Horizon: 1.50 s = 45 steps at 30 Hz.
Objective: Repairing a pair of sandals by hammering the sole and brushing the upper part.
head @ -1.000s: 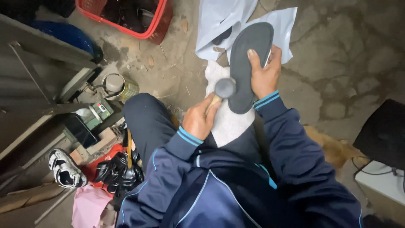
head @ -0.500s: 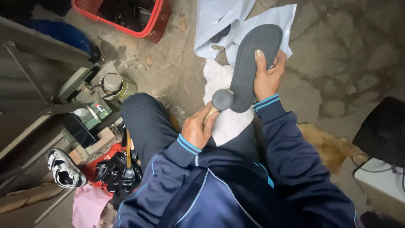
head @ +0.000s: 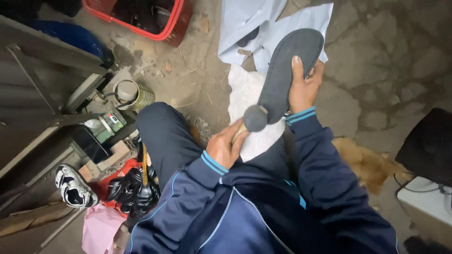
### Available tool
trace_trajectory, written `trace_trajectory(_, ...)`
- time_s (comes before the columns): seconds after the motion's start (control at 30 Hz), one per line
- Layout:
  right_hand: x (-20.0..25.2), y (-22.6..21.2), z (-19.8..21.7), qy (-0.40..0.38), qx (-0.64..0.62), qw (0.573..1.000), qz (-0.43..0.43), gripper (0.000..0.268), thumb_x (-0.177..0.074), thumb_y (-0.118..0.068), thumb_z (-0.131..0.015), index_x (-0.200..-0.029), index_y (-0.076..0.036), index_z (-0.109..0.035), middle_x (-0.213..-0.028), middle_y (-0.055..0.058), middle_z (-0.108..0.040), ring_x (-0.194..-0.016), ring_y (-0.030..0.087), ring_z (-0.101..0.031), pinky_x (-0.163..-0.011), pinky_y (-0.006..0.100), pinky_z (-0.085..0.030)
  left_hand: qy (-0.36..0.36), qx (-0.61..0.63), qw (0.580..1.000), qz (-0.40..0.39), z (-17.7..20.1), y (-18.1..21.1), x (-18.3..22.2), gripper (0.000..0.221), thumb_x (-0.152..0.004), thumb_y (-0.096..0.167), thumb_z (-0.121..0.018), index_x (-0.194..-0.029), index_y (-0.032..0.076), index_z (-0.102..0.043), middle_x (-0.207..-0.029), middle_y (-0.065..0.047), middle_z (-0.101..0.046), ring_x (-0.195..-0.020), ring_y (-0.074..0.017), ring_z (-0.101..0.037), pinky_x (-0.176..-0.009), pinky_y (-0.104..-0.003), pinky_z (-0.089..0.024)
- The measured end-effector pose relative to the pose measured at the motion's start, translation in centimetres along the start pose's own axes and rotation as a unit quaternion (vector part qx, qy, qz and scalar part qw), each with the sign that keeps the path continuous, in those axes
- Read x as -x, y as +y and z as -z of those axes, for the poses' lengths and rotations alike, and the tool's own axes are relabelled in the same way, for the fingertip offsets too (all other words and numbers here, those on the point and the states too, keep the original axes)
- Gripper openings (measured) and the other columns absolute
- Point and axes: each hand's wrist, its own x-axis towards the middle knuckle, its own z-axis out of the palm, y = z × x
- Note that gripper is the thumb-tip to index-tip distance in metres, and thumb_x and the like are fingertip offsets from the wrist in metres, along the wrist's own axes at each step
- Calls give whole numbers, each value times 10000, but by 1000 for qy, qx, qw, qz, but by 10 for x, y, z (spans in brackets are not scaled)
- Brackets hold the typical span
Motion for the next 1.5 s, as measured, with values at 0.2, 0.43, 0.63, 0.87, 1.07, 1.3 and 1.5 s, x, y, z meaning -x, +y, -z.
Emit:
trace_trajectory(0.2, -23, -23, 41, -153, 77, 980, -103, 655, -947, -493, -872, -1338, -49, -590, -1210, 236, -662, -1138, 342, -681, -910, 486, -588, -10, 15, 1000, 4, 5, 6, 1, 408, -986, 229, -676, -1306, -23, -663, -1110, -271, -735, -1040, -449, -699, -864, -474, -595)
trace_trajectory(0.43, -17, -51, 24, -109, -126, 986, -9, 552, -945, -339, -788, -1368, -81, -544, -1349, 131, -632, -1227, 300, -640, -1088, 431, -592, -22, 15, 1000, -7, 21, 25, -23, 363, -1052, 257, -527, -1342, 54, -607, -1075, -147, -737, -917, -268, -707, -829, -357, -507)
trace_trajectory(0.63, -24, -31, 11, 11, -46, 998, 31, 487, -889, -264, -814, -1274, -46, -610, -1252, 129, -699, -1122, 207, -680, -1014, 342, -559, -27, -35, 998, 36, 10, -5, -29, 458, -1031, 358, -517, -1369, 62, -608, -1195, -195, -734, -1042, -396, -711, -801, -409, -512)
trace_trajectory(0.87, -17, -34, 18, 13, -98, 995, -22, 562, -879, -333, -815, -1323, -75, -588, -1284, 104, -687, -1164, 215, -674, -1038, 344, -584, 23, -3, 1000, 20, -1, -9, -16, 401, -1025, 278, -572, -1332, 25, -620, -1080, -180, -726, -902, -298, -698, -773, -381, -518)
trace_trajectory(1.07, -17, -21, 22, 29, -109, 993, -45, 513, -879, -295, -811, -1299, -74, -616, -1260, 102, -703, -1126, 197, -687, -1011, 333, -602, 19, -27, 998, 50, -5, -21, -6, 459, -1019, 331, -564, -1329, -5, -613, -1218, -217, -716, -1095, -384, -703, -869, -418, -532)
trace_trajectory(1.3, -14, -18, 26, 45, -123, 989, -62, 591, -863, -333, -834, -1332, -64, -593, -1306, 117, -688, -1174, 215, -681, -1057, 348, -590, -18, -4, 999, 27, -2, -7, -2, 420, -1039, 289, -530, -1359, 25, -592, -1180, -234, -714, -1039, -395, -708, -845, -411, -521)
trace_trajectory(1.5, -10, -15, 31, 57, -116, 990, -65, 517, -879, -316, -806, -1302, -73, -632, -1270, 97, -708, -1143, 199, -689, -1032, 327, -599, -39, -10, 999, 28, -9, -16, 9, 413, -1038, 287, -544, -1380, 60, -584, -1117, -197, -733, -917, -376, -714, -759, -408, -517)
